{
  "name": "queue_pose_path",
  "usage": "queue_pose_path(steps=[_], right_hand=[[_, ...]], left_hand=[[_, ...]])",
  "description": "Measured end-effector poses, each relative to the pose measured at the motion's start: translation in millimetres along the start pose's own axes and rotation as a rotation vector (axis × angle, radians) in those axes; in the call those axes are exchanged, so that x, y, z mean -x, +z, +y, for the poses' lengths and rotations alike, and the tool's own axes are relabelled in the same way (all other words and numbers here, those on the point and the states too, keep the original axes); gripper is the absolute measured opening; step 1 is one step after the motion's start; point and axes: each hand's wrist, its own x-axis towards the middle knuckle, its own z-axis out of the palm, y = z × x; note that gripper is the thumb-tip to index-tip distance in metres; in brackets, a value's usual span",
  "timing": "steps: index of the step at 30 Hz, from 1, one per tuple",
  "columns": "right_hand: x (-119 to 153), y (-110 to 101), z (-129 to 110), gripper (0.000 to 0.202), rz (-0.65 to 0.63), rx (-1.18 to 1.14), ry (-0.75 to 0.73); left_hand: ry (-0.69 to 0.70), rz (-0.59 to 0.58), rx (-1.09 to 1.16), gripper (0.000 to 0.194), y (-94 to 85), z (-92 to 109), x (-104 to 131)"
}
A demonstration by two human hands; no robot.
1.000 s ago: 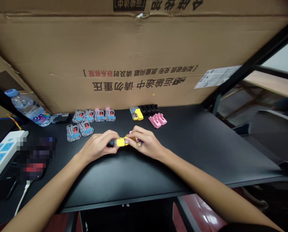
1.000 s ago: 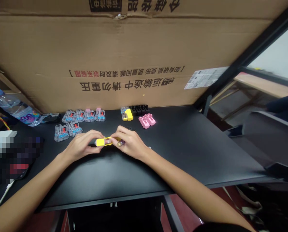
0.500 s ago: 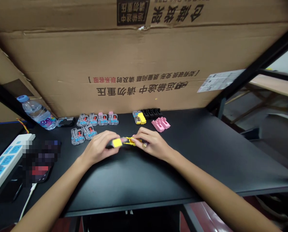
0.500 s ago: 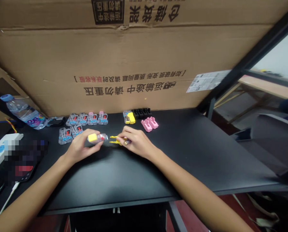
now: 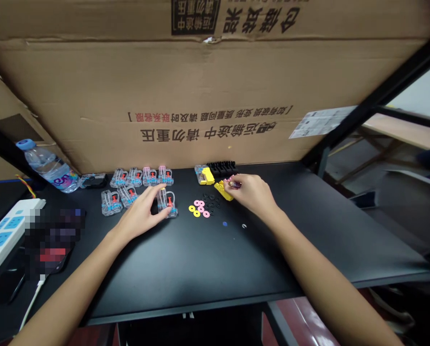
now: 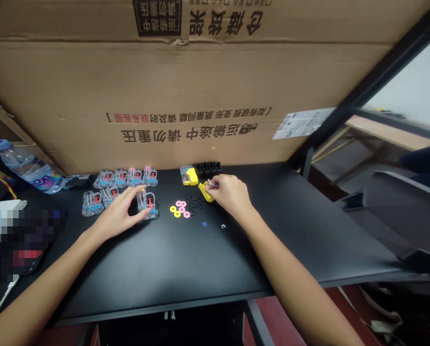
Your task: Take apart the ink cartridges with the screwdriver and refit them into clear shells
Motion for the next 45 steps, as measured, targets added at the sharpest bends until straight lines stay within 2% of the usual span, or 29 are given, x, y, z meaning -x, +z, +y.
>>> queue_pose_path(steps=[4, 8, 12, 15, 18, 20, 26, 34, 39, 42, 45], right_hand=[[-3.8, 2.7, 3.1, 0.021, -0.009, 0.056, 0.042], [-5.4, -0.7, -3.5, 0.020, 0.052, 0.083, 0.041], [-0.6, 0.8, -29.5, 0.030, 0.104, 0.090, -0.164], [2.3, 11.3, -45.7, 0.039, -0.007, 0.169, -0.253], [3.6, 24.4, -48.1, 0.042, -0.112, 0.205, -0.292], [3.8, 30.8, -44.4, 0.040, -0.128, 0.183, -0.328], [0.7, 35.3, -42.3, 0.038, -0.040, 0.147, -0.345], [-4.7, 36.9, -43.2, 0.026, -0.059, 0.102, -0.311], [-6.9, 37.9, -40.5, 0.028, -0.070, 0.089, -0.308], [-8.7, 37.0, -38.8, 0.035, -0.035, 0.049, -0.283], [-6.9, 28.5, -41.6, 0.039, 0.055, -0.012, -0.289]], left_hand=[[0.012, -0.008, -0.185, 0.052, -1.3, -3.4, -0.6], [0.120, 0.026, -0.253, 0.039, -5.8, -5.8, -1.6], [0.250, -0.011, -0.277, 0.028, -5.2, -3.7, -1.4], [0.285, -0.029, -0.294, 0.024, -2.2, -4.2, -1.3], [0.271, -0.022, -0.325, 0.022, -2.8, -8.9, -1.9], [0.253, -0.026, -0.357, 0.023, -5.8, -13.6, -2.6], [0.225, -0.026, -0.446, 0.026, -17.0, -23.5, -3.5], [0.209, 0.010, -0.489, 0.022, -15.7, -24.4, -2.8], [0.200, 0.034, -0.421, 0.017, -13.4, -27.3, -2.4], [0.199, 0.027, -0.430, 0.022, -14.6, -27.2, -2.9], [0.210, 0.029, -0.423, 0.033, -16.3, -22.3, -3.6]])
